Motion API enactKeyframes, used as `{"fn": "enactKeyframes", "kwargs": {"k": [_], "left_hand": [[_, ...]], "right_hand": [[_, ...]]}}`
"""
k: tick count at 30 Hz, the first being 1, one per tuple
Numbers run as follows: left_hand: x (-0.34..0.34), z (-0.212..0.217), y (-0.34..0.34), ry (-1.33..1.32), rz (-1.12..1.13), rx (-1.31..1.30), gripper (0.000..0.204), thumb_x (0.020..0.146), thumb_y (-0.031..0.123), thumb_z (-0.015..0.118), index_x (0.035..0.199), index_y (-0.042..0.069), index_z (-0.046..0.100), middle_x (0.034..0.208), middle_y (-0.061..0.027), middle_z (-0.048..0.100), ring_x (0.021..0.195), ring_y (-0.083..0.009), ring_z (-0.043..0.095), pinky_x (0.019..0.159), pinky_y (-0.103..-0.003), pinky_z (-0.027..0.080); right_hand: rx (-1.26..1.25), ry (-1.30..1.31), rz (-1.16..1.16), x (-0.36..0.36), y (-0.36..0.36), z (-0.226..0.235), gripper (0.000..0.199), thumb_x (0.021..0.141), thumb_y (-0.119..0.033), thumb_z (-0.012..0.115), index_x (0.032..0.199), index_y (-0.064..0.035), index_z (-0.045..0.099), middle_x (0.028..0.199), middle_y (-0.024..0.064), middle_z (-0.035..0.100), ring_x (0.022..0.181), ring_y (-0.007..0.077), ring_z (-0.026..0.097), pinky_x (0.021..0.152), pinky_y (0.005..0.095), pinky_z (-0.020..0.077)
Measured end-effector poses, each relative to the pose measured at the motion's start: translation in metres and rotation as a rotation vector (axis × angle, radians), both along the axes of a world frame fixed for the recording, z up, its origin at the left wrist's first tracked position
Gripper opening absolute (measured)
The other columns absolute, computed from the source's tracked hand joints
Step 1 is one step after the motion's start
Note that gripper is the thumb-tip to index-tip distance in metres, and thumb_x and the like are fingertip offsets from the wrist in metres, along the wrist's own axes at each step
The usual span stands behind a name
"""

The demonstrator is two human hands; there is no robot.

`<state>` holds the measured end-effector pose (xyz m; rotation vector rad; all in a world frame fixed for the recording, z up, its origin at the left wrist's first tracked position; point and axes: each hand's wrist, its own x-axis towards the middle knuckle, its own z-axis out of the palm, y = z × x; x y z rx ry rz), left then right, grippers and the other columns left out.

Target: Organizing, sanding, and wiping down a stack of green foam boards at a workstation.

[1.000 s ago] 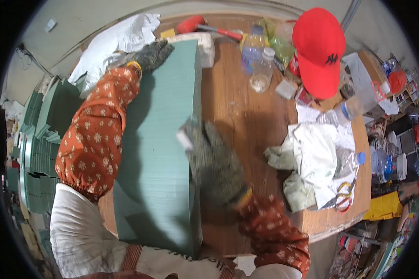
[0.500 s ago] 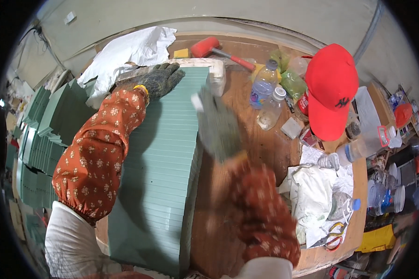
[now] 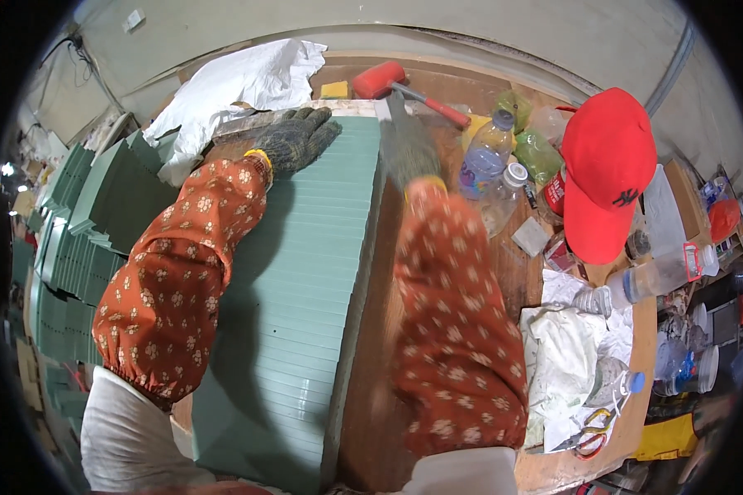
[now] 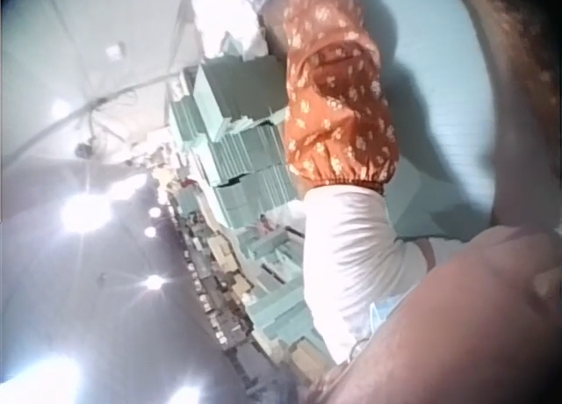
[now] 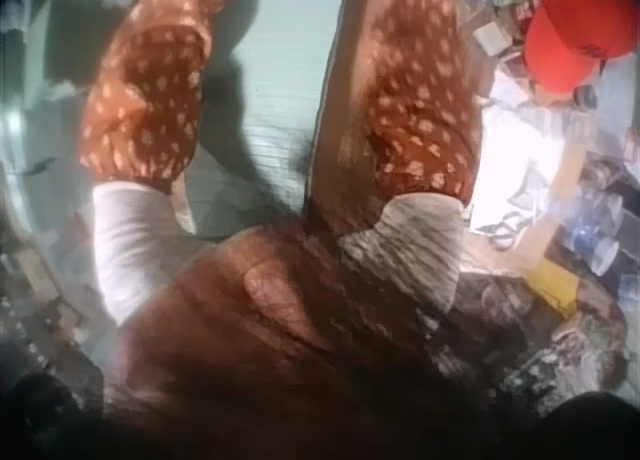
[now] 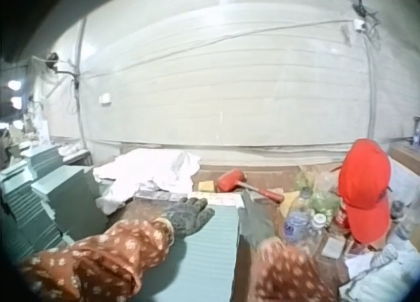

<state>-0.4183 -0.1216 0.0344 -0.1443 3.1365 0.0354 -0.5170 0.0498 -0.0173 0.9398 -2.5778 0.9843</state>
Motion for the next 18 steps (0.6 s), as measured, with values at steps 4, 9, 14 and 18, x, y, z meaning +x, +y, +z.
{"fn": "enactKeyframes", "kwargs": {"k": [4, 9, 14, 18], "left_hand": [[-0.019, -0.028, -0.043, 0.068, -0.073, -0.118, 0.057, 0.095, 0.047, 0.034, 0.134, 0.006, 0.044, 0.139, -0.0177, 0.041, 0.13, -0.0362, 0.035, 0.109, -0.045, 0.026], [-0.007, -0.026, -0.054, 0.107, 0.022, -0.075, 0.057, 0.096, 0.047, 0.034, 0.134, 0.005, 0.043, 0.141, -0.0187, 0.039, 0.13, -0.0376, 0.034, 0.109, -0.044, 0.027], [-0.021, -0.021, -0.002, 0.12, 0.032, 0.06, 0.063, 0.095, 0.05, 0.033, 0.137, 0.004, 0.039, 0.143, -0.019, 0.035, 0.134, -0.0356, 0.029, 0.112, -0.043, 0.022], [-0.012, -0.023, -0.03, 0.008, -0.08, -0.167, 0.047, 0.099, 0.041, 0.031, 0.137, 0.016, 0.041, 0.147, -0.0148, 0.031, 0.136, -0.0345, 0.026, 0.113, -0.043, 0.021]], "right_hand": [[-0.269, 0.261, 0.274, 0.124, 0.049, -0.028, 0.054, 0.087, -0.01, 0.051, 0.137, 0.0042, 0.034, 0.114, 0.0227, 0.056, 0.1, 0.0367, 0.058, 0.088, 0.0438, 0.0454], [-0.311, 0.073, 0.316, 0.202, 0.065, -0.012, 0.049, 0.086, -0.002, 0.049, 0.134, 0.001, 0.039, 0.125, 0.0215, 0.052, 0.104, 0.0392, 0.054, 0.089, 0.0477, 0.0435], [-0.211, 0.245, 0.086, 0.031, 0.031, -0.021, 0.034, 0.093, -0.015, 0.043, 0.123, -0.0034, 0.05, 0.118, 0.0234, 0.055, 0.1, 0.038, 0.057, 0.087, 0.0456, 0.0454], [0.088, 0.153, -0.004, 0.026, -0.003, 0.008, 0.037, 0.093, -0.019, 0.043, 0.126, -0.0026, 0.048, 0.117, 0.0238, 0.056, 0.102, 0.0382, 0.057, 0.087, 0.0453, 0.046]]}}
